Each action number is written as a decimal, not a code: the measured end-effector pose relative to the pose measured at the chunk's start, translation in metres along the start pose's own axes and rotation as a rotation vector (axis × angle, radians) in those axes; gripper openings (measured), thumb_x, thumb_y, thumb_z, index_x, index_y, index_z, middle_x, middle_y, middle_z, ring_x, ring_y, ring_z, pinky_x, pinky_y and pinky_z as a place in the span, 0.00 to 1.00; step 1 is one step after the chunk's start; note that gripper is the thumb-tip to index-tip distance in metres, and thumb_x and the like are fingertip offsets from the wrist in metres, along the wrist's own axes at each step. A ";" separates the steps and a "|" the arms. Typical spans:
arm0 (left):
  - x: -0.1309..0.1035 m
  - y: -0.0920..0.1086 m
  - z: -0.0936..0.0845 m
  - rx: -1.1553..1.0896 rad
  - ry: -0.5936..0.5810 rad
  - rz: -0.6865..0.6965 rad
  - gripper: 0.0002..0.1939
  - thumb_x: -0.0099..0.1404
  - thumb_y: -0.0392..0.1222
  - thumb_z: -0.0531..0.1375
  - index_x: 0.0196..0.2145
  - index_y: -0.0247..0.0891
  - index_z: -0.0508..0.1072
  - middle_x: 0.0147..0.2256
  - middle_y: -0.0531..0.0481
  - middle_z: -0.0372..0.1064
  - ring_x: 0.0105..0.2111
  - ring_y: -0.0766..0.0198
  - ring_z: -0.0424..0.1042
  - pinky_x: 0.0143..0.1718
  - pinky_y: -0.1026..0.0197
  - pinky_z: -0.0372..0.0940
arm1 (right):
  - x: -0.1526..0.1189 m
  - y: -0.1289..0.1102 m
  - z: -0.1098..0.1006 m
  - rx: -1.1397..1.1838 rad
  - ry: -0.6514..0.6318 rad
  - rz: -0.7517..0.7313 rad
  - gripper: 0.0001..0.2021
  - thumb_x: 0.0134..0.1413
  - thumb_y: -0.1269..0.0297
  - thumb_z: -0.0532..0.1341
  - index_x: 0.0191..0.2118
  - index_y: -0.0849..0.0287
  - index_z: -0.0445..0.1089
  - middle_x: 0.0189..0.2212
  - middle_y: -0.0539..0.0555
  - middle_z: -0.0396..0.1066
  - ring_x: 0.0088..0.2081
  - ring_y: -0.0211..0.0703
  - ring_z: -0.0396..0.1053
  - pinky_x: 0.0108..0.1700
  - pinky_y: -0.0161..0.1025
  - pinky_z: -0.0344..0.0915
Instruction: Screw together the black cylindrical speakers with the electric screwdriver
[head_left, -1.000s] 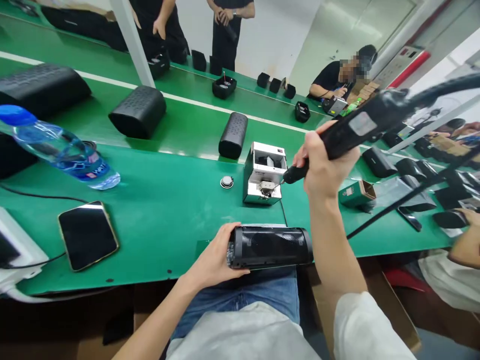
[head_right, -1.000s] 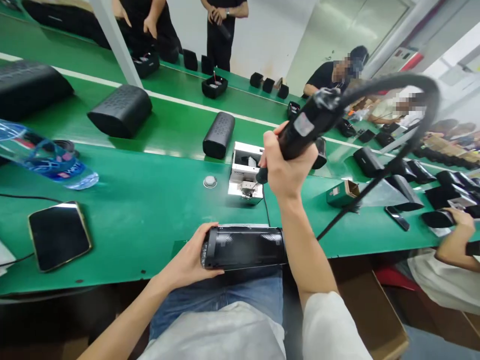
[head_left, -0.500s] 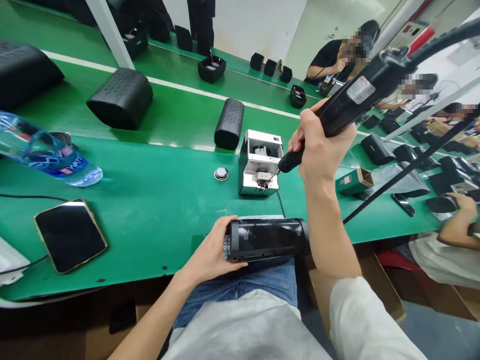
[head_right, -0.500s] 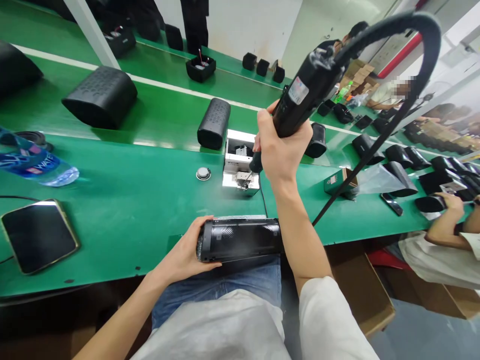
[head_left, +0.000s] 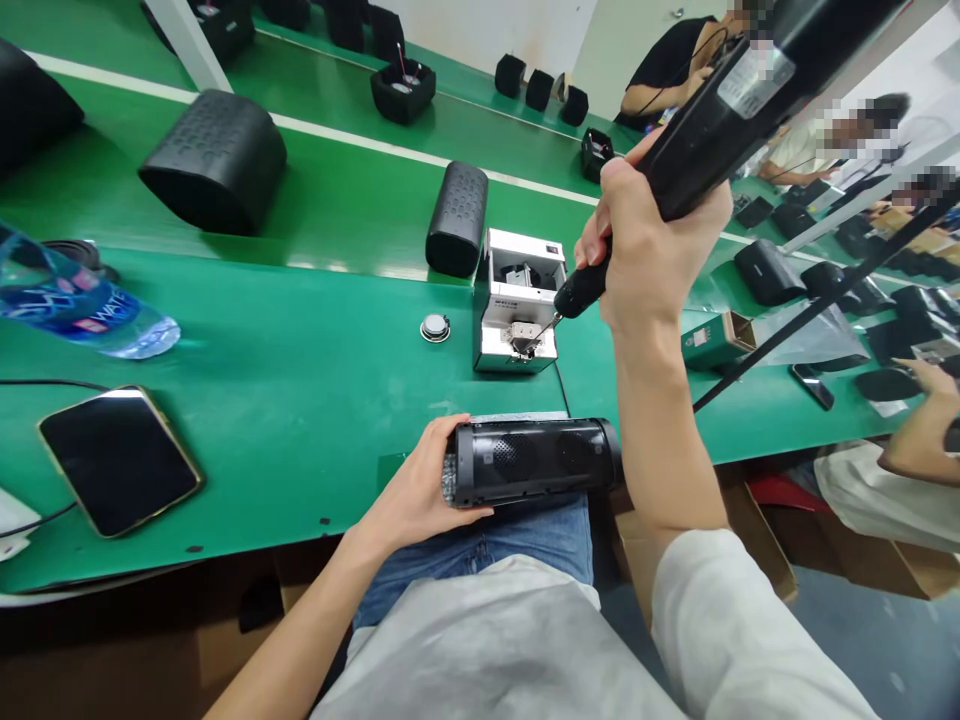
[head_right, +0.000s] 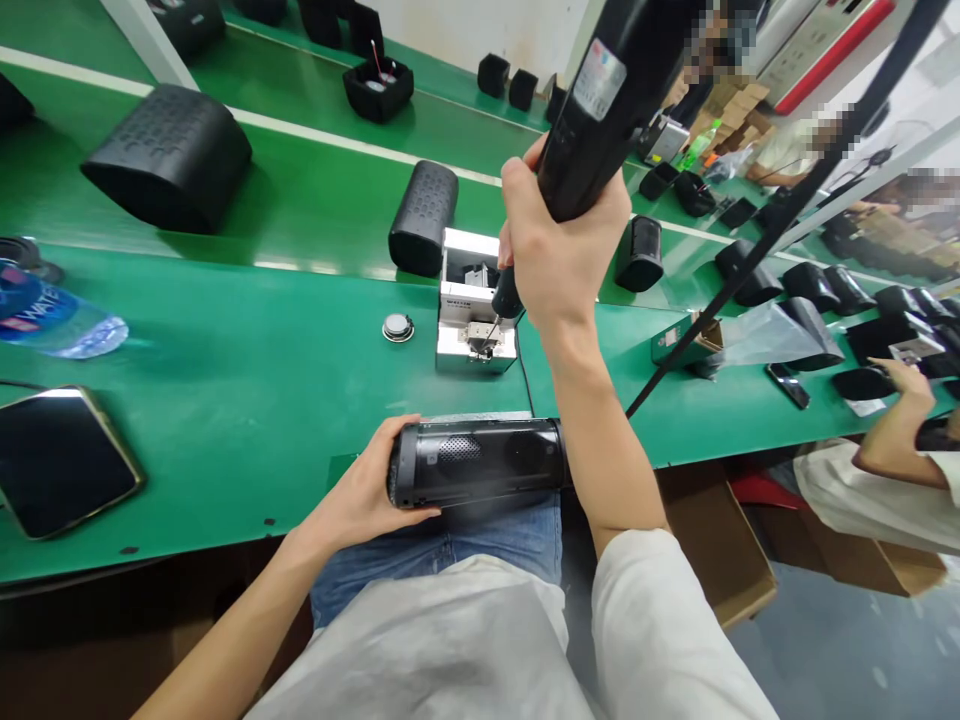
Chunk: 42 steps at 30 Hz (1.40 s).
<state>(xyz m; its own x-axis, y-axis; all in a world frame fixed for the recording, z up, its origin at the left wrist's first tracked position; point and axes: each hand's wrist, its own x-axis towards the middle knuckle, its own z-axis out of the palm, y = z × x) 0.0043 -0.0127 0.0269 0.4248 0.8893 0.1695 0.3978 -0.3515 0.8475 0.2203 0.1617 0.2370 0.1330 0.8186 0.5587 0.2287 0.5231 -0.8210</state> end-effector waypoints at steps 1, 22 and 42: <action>0.000 0.000 0.000 0.001 -0.001 0.003 0.55 0.59 0.49 0.79 0.73 0.47 0.52 0.68 0.36 0.64 0.68 0.36 0.71 0.69 0.33 0.69 | -0.004 -0.001 0.001 -0.023 0.013 -0.011 0.31 0.55 0.18 0.62 0.36 0.41 0.59 0.20 0.43 0.56 0.25 0.42 0.52 0.29 0.48 0.57; 0.000 -0.002 0.000 0.001 -0.017 0.001 0.52 0.62 0.50 0.77 0.73 0.47 0.52 0.68 0.37 0.63 0.69 0.37 0.70 0.70 0.34 0.69 | -0.055 -0.071 -0.045 0.205 0.085 0.033 0.11 0.51 0.69 0.72 0.32 0.49 0.69 0.18 0.41 0.52 0.15 0.37 0.50 0.15 0.44 0.51; 0.000 -0.003 0.000 0.009 -0.020 -0.026 0.50 0.63 0.51 0.76 0.72 0.47 0.54 0.66 0.38 0.65 0.65 0.41 0.73 0.68 0.37 0.71 | -0.074 -0.062 -0.089 0.156 0.223 -0.065 0.11 0.49 0.68 0.72 0.35 0.51 0.70 0.16 0.37 0.56 0.13 0.32 0.49 0.13 0.35 0.53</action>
<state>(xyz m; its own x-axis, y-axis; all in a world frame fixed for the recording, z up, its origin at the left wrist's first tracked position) 0.0030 -0.0112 0.0243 0.4302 0.8922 0.1372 0.4160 -0.3308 0.8470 0.2819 0.0474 0.2572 0.3355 0.7191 0.6085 0.0944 0.6171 -0.7812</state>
